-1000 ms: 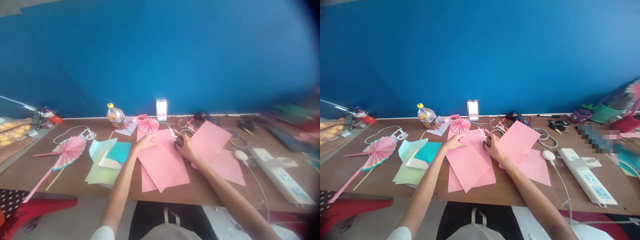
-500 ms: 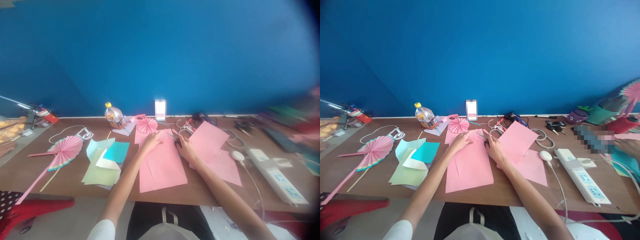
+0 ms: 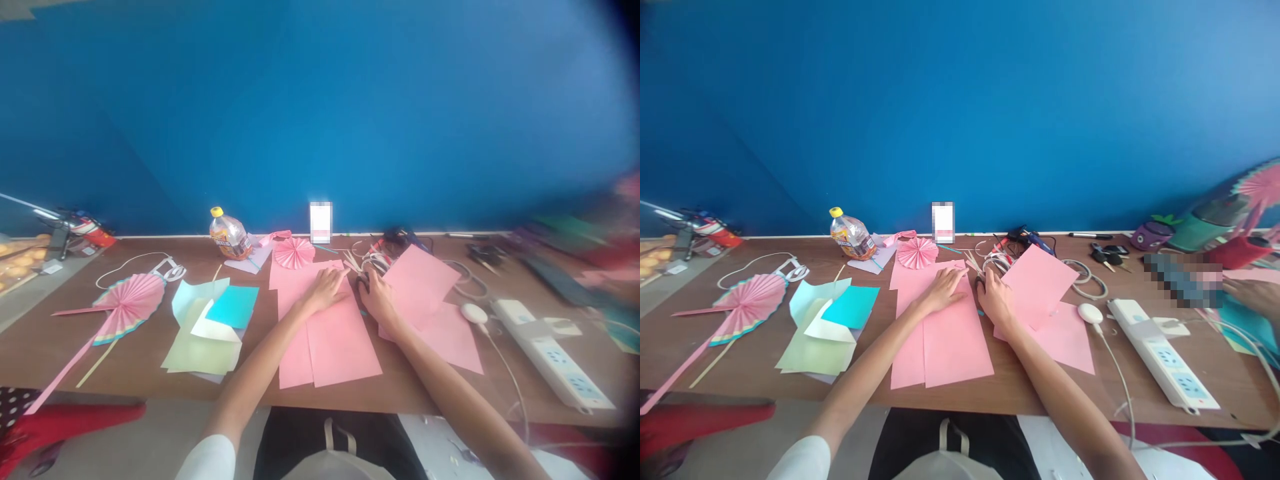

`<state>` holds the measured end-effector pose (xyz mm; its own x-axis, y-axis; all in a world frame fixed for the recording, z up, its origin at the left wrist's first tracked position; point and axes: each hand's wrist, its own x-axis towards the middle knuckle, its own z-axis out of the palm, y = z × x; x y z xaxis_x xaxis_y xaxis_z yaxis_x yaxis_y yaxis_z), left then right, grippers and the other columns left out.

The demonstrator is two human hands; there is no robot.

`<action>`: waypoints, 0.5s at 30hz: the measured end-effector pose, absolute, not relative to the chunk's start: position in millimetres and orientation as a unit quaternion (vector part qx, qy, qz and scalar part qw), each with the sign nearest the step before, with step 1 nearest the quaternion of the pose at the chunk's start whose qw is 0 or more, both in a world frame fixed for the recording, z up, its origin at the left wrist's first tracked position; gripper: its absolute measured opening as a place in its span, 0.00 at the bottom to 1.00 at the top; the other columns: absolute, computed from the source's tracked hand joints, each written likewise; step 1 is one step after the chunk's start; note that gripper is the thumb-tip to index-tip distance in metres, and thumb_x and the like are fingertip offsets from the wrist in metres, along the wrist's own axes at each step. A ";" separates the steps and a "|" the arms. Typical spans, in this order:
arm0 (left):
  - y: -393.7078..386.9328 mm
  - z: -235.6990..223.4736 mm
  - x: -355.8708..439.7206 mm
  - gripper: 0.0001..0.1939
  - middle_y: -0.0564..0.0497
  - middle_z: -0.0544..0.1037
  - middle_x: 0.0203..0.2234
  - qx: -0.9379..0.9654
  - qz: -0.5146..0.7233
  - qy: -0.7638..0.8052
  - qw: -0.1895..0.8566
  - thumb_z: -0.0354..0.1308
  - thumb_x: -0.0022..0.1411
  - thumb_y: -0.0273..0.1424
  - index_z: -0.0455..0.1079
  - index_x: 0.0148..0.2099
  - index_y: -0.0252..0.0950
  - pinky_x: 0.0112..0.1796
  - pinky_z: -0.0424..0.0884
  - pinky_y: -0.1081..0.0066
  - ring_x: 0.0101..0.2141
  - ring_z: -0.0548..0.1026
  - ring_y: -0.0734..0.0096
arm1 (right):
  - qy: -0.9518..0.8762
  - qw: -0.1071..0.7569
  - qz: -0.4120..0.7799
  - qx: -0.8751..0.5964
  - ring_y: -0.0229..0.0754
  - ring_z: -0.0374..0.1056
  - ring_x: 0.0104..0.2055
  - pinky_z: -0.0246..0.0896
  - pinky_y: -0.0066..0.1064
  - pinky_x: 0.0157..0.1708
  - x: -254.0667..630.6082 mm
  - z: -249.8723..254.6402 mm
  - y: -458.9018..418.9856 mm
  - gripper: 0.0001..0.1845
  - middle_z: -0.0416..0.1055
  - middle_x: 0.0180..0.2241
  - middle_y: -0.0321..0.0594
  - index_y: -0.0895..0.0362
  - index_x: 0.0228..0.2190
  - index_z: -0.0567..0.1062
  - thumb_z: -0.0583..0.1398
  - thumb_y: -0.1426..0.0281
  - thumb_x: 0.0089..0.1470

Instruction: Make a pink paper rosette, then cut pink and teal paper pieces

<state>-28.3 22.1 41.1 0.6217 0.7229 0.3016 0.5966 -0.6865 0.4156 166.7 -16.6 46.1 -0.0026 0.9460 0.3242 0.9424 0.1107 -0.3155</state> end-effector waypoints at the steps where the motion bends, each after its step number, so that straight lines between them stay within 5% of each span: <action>1: 20.6 43.1 -30.6 0.30 0.40 0.68 0.56 0.891 0.224 0.374 0.129 0.56 0.63 0.40 0.57 0.64 0.39 0.56 0.56 0.55 0.57 0.62 0.50 | -0.709 0.235 0.007 -0.665 0.47 0.71 0.34 0.53 0.32 0.31 167.1 46.5 -16.4 0.16 0.76 0.39 0.45 0.55 0.50 0.66 0.51 0.67 0.62; 7: -1.9 65.1 -82.8 0.15 0.41 0.72 0.49 0.850 0.197 0.486 0.046 0.50 0.66 0.32 0.67 0.53 0.39 0.51 0.61 0.57 0.52 0.66 0.53 | -0.716 0.200 0.025 -0.668 0.43 0.71 0.31 0.51 0.30 0.29 166.3 47.6 -15.5 0.13 0.77 0.35 0.42 0.55 0.43 0.71 0.50 0.64 0.63; 15: -50.5 88.6 -164.3 0.26 0.29 0.68 0.51 0.584 0.030 0.810 -0.045 0.49 0.65 0.41 0.63 0.58 0.27 0.43 0.68 0.51 0.52 0.67 0.38 | -0.770 0.162 0.002 -0.617 0.44 0.73 0.39 0.59 0.31 0.34 158.6 50.1 -19.3 0.22 0.76 0.46 0.41 0.50 0.56 0.67 0.49 0.68 0.62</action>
<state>-164.3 -50.5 88.6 -0.3129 0.9436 0.1083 0.9490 0.3151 -0.0040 158.6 -19.3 50.1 -0.1852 0.9511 0.2473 0.9496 0.2380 -0.2041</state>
